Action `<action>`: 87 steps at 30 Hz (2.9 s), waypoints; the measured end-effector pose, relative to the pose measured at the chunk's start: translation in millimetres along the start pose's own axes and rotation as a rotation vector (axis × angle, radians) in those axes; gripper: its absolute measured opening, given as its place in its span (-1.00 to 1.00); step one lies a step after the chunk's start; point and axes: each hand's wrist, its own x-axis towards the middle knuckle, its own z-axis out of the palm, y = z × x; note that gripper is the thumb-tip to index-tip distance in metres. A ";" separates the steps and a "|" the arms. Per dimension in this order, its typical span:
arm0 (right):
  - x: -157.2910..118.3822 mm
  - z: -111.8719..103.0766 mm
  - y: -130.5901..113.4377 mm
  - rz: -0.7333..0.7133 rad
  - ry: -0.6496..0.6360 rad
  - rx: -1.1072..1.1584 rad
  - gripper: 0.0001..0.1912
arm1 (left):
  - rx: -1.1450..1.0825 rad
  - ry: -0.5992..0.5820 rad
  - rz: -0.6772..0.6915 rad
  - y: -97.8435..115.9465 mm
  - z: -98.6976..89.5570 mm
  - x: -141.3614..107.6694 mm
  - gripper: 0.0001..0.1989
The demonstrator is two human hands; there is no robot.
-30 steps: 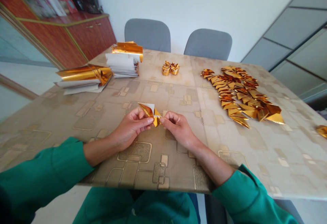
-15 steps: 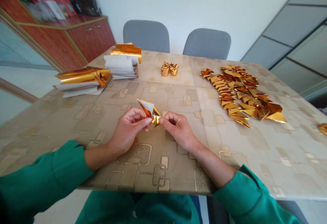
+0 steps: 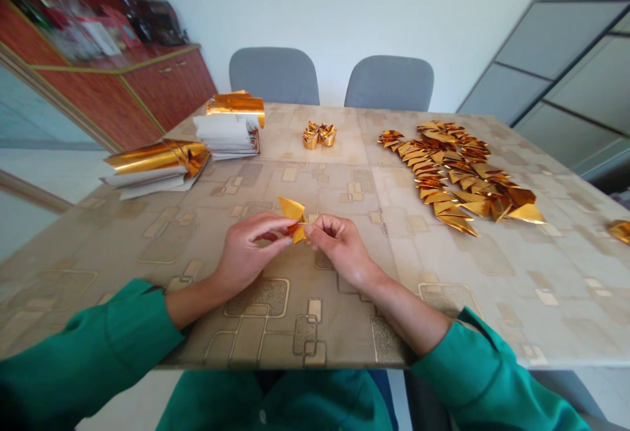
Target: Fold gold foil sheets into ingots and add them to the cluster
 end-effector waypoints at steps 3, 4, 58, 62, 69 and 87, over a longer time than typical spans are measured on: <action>0.2 -1.0 -2.3 -0.025 -0.023 -0.003 -0.55 | 0.125 0.079 0.125 3.6 -4.1 2.1 -0.84; 0.6 -2.3 -2.9 -0.035 -0.023 -0.006 -0.53 | 0.134 0.112 0.135 5.3 -5.0 2.8 -0.85; 7.3 -10.7 9.8 -0.640 -0.174 -0.455 -0.51 | -0.728 0.127 -0.682 13.7 3.1 -2.5 -0.67; 7.8 -11.2 7.3 -0.698 -0.158 -0.482 -0.74 | -0.725 0.124 -0.689 13.2 3.5 -2.2 -0.69; 10.5 -22.4 1.3 -0.726 -0.228 -0.539 -0.85 | -0.746 0.107 -0.708 13.2 1.9 -2.3 -0.69; 7.6 -8.7 -0.8 -0.469 -0.095 -0.393 -0.87 | -0.719 0.041 -0.689 12.5 5.3 -6.6 -0.68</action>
